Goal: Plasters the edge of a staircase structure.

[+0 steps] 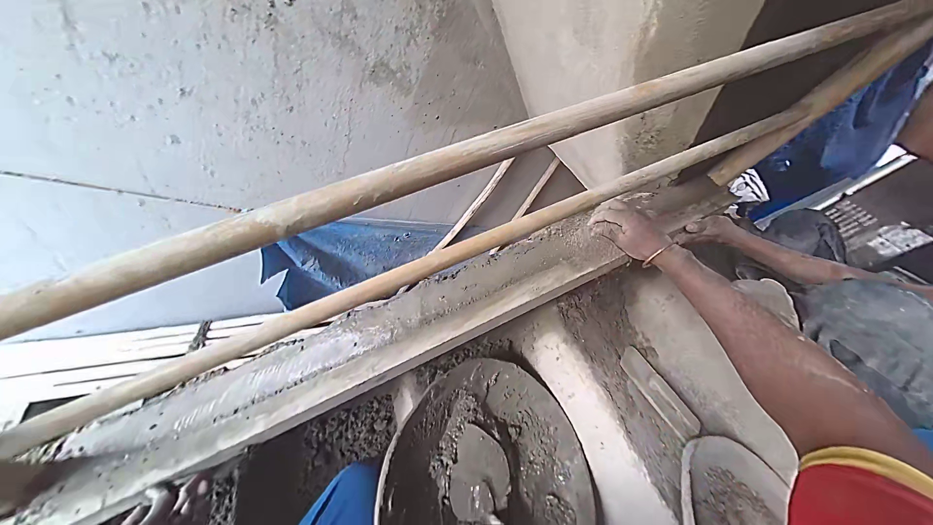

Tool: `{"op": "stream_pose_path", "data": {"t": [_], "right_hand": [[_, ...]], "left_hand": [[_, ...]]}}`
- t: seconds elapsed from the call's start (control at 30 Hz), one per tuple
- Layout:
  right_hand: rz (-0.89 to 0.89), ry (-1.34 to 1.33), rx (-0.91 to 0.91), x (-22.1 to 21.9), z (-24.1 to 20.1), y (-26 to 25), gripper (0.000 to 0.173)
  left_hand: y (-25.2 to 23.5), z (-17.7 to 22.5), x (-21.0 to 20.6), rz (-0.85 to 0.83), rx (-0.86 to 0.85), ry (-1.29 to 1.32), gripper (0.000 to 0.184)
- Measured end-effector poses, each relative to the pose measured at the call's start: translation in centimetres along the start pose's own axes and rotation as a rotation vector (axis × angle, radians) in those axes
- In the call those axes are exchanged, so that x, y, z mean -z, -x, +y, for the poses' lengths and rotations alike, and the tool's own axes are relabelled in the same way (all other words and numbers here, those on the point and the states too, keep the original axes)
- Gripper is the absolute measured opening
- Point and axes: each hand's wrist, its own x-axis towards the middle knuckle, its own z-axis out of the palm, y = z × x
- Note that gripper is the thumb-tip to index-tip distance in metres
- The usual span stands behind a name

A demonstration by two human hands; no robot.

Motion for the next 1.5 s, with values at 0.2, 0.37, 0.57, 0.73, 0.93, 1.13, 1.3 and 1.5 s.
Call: {"op": "stream_pose_path", "data": {"t": [0.2,0.37,0.57,0.73,0.93,1.13,1.3,1.5], "right_hand": [[-0.070,-0.115,0.251,-5.4,-6.7,-2.7,0.014],[-0.319,-0.213,0.360,-10.3,-14.4,-5.2,0.028],[-0.442,-0.242,0.502,-15.7,-23.5,-8.1,0.028],[-0.550,-0.198,0.592,-20.1,-31.7,-9.3,0.036],[-0.597,0.141,0.612,-20.4,-36.7,-6.5,0.077],[-0.369,0.349,0.261,-15.2,-27.2,-1.2,0.081],[-0.277,0.474,-0.148,-7.3,-16.3,3.8,0.073],[-0.030,0.032,-0.623,2.4,-14.4,20.5,0.056]], "left_hand": [[-1.1,-0.3,-0.4,0.145,-0.008,-0.027,0.023],[-1.5,-0.2,-0.1,0.146,0.006,-0.019,0.022],[-1.1,-0.2,-0.6,0.151,0.009,0.019,0.015],[-1.2,-0.3,-0.4,0.132,0.014,0.048,0.012],[-1.2,-0.3,-0.4,0.099,0.018,0.028,0.013],[-1.1,-0.3,-0.4,0.097,-0.001,0.016,0.014],[-0.4,0.0,-0.7,0.112,-0.018,-0.040,0.015],[-0.8,-0.3,0.9,-0.137,-0.015,-0.070,0.025]]}}
